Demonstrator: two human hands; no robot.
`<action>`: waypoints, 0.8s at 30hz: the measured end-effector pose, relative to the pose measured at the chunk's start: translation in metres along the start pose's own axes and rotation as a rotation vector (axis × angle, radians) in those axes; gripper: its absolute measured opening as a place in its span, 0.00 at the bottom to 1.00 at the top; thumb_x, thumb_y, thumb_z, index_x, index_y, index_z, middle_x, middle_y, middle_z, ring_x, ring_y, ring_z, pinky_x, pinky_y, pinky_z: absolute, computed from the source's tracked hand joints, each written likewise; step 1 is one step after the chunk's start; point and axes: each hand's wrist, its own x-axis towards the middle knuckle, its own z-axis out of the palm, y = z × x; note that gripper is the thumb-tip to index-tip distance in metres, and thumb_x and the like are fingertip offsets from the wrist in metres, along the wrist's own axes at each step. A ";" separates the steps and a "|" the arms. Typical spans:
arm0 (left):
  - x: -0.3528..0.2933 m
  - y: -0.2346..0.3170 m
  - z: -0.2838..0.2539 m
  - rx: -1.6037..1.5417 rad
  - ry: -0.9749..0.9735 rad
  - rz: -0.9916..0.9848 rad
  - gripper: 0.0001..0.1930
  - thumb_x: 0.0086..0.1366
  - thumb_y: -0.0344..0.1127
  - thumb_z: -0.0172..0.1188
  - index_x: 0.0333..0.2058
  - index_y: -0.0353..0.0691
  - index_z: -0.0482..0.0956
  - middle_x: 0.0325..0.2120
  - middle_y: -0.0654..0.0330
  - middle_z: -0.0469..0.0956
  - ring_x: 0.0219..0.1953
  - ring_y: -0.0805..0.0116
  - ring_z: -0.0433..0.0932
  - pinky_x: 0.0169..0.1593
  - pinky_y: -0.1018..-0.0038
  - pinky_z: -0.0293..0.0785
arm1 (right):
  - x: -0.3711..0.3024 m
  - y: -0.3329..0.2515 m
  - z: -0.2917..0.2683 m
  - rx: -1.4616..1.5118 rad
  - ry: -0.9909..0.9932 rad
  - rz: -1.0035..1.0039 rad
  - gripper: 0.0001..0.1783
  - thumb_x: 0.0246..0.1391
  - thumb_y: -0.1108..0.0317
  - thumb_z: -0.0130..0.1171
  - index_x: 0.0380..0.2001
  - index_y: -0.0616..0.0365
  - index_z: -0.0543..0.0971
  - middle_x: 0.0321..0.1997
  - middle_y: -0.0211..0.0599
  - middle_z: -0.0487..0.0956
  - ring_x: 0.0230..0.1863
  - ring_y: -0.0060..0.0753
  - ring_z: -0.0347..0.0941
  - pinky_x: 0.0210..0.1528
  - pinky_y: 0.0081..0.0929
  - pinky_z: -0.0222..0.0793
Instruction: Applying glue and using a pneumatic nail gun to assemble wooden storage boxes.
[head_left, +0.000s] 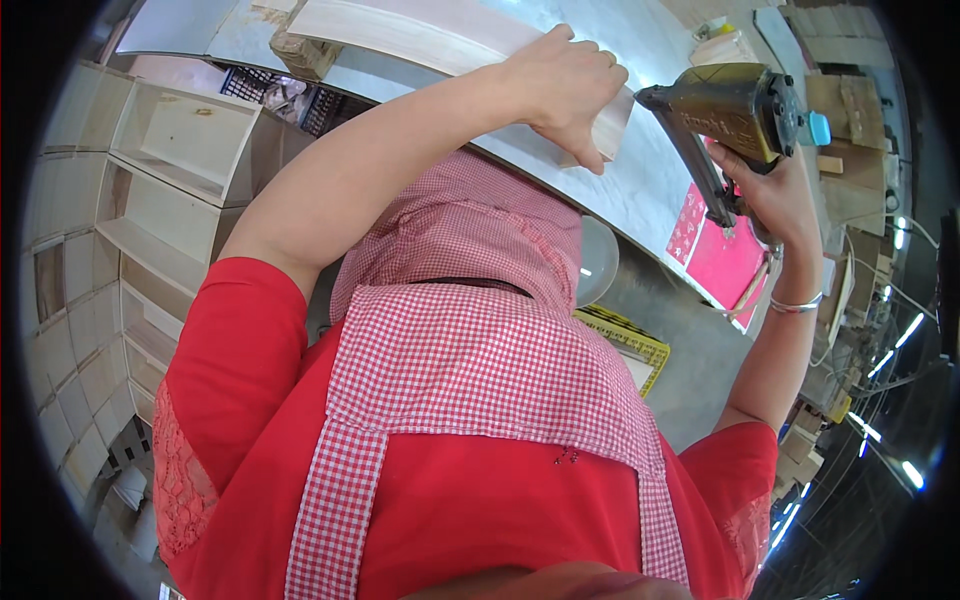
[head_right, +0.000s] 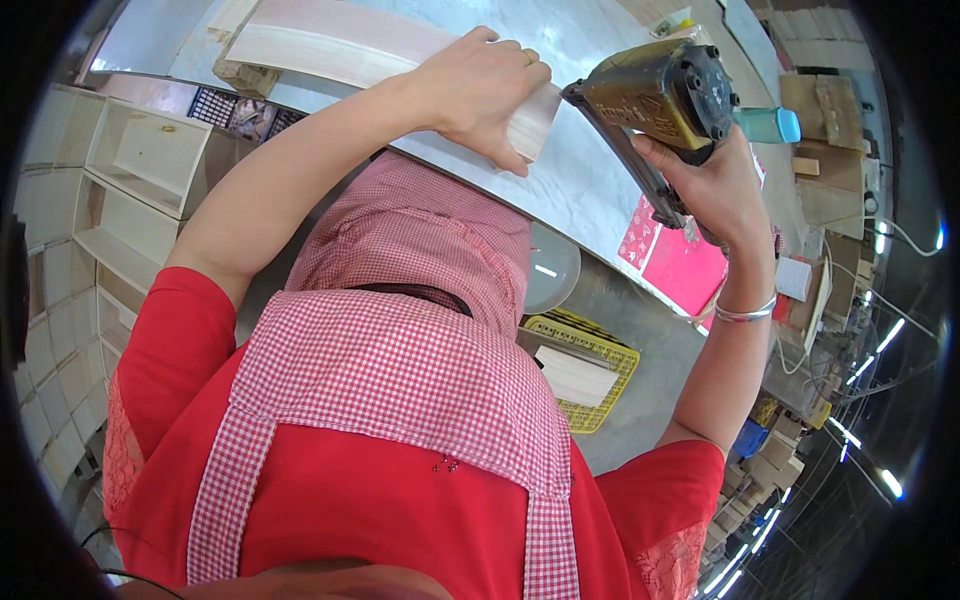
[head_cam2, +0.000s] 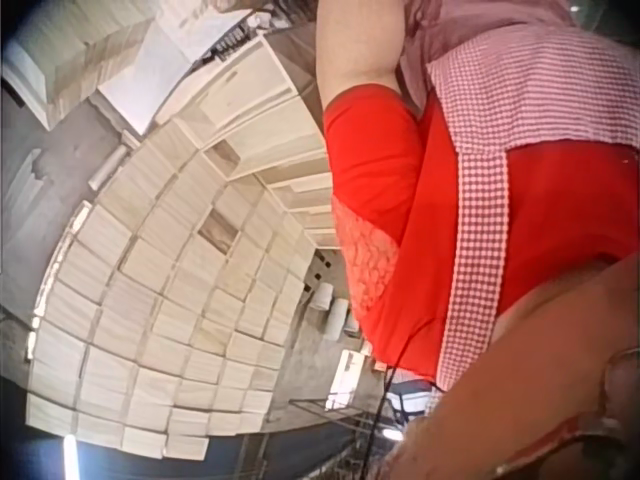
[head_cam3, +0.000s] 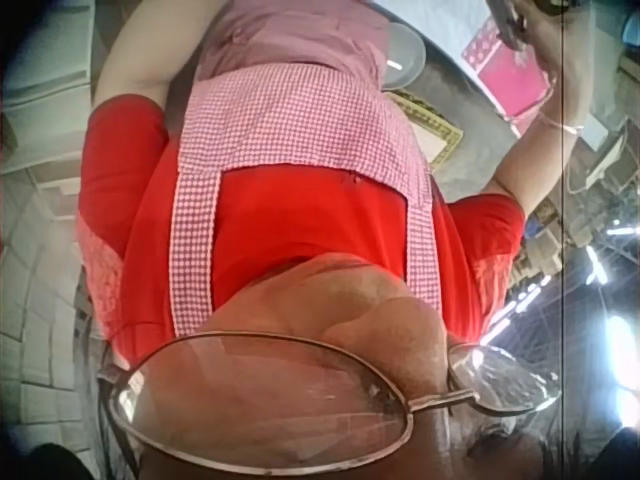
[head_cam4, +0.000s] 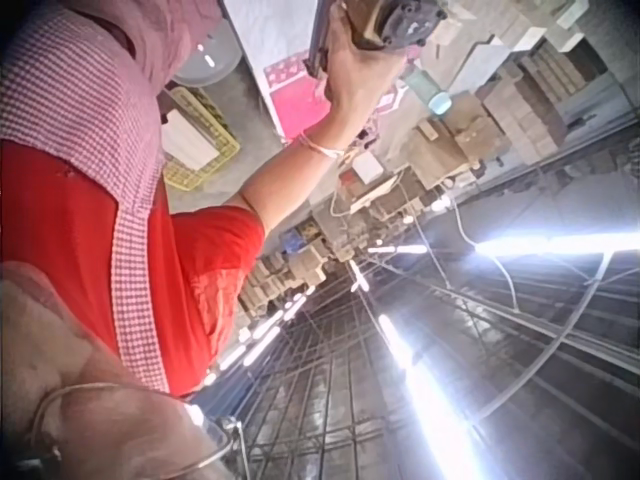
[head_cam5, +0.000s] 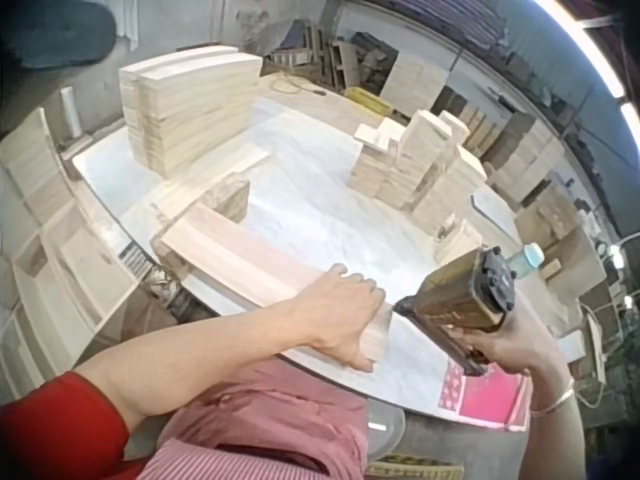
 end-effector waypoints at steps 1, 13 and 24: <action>0.000 0.000 0.000 -0.002 -0.005 -0.001 0.42 0.40 0.63 0.71 0.45 0.33 0.75 0.42 0.50 0.79 0.49 0.54 0.76 0.57 0.58 0.65 | 0.001 -0.001 0.001 0.001 -0.001 0.001 0.19 0.54 0.69 0.70 0.48 0.63 0.80 0.44 0.33 0.83 0.44 0.22 0.77 0.48 0.26 0.73; 0.000 -0.001 0.001 -0.010 -0.002 0.015 0.42 0.39 0.63 0.73 0.44 0.32 0.75 0.41 0.51 0.79 0.48 0.53 0.78 0.56 0.59 0.66 | 0.005 0.000 0.000 0.042 0.033 -0.068 0.20 0.49 0.63 0.73 0.42 0.64 0.82 0.37 0.34 0.85 0.37 0.23 0.77 0.44 0.27 0.73; 0.001 -0.005 -0.001 0.010 0.002 0.079 0.46 0.46 0.66 0.69 0.52 0.30 0.73 0.47 0.46 0.77 0.53 0.52 0.75 0.61 0.57 0.62 | -0.004 0.022 0.003 0.147 0.147 -0.014 0.17 0.50 0.67 0.72 0.41 0.64 0.81 0.34 0.31 0.82 0.30 0.19 0.75 0.32 0.24 0.72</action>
